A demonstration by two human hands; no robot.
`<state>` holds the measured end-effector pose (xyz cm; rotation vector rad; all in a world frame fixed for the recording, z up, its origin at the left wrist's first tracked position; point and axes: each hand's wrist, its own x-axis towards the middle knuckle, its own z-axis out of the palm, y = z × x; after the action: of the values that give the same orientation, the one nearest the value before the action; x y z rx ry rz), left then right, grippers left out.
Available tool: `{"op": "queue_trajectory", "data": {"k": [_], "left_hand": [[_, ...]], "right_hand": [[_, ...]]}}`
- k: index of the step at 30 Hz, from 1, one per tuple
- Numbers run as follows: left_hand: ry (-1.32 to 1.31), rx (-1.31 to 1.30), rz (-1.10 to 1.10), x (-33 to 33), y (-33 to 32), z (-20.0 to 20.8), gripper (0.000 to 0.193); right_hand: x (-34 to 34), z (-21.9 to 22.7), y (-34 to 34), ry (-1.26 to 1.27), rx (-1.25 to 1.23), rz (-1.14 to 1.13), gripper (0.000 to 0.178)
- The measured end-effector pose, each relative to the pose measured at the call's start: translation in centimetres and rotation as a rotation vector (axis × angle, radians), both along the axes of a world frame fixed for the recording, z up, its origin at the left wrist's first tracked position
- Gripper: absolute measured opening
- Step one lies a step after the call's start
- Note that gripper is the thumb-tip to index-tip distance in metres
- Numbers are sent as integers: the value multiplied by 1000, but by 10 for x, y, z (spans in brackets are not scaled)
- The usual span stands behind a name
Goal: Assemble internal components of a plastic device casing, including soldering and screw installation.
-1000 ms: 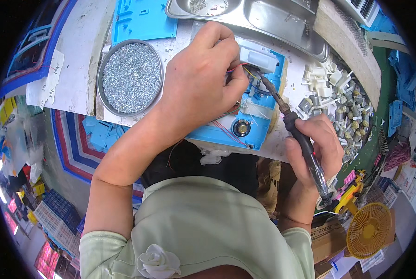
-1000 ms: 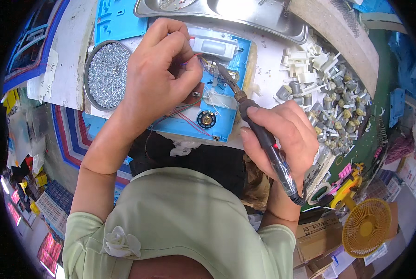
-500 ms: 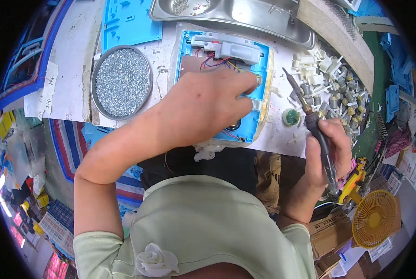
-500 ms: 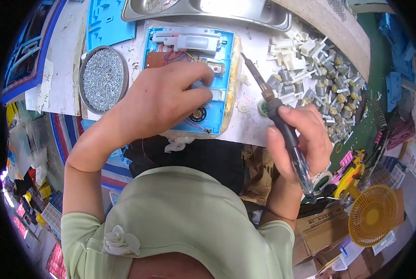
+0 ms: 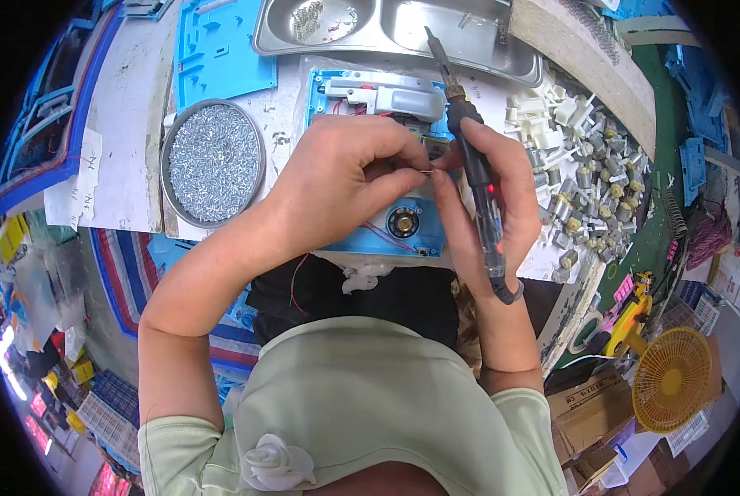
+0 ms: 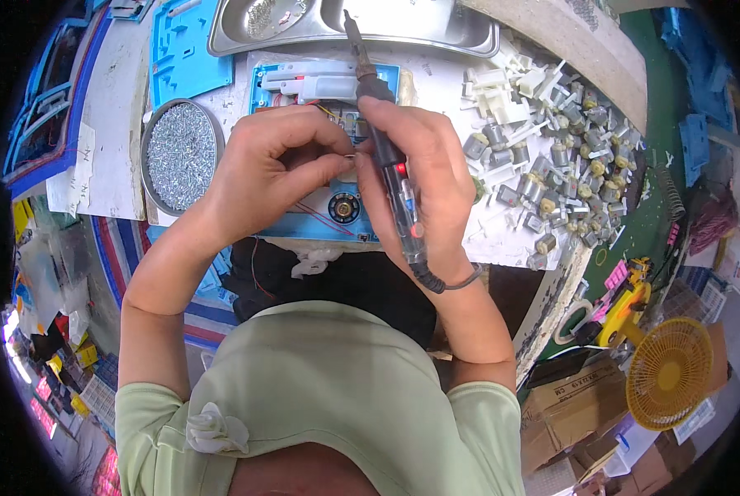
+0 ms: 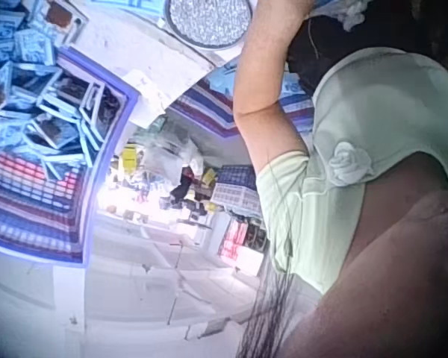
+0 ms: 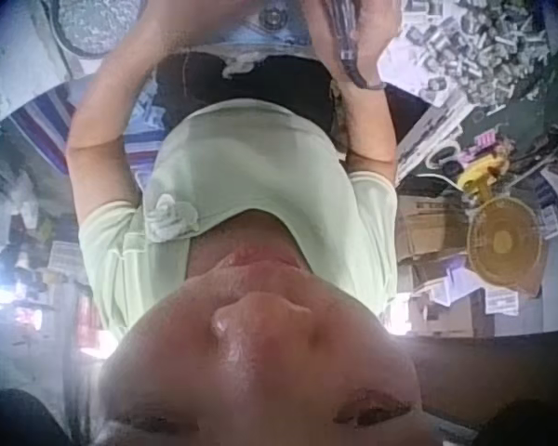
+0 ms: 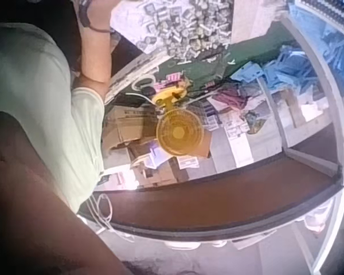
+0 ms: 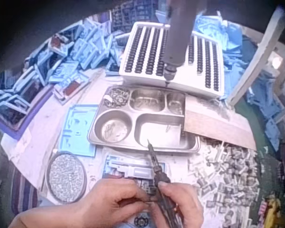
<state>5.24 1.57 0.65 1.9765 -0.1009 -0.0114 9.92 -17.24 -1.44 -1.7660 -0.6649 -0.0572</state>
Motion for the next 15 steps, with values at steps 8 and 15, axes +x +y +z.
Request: {"op": "queue_trajectory", "data": {"k": [8, 15], "left_hand": [[-228, 236, -197, -7, 8, -6, 18], [-326, 275, -299, -6, 15, -10, 20]], "right_hand": [[7, 30, -76, 60, 223, 34, 28], [14, 29, -82, 56, 50, 373, 18]]}}
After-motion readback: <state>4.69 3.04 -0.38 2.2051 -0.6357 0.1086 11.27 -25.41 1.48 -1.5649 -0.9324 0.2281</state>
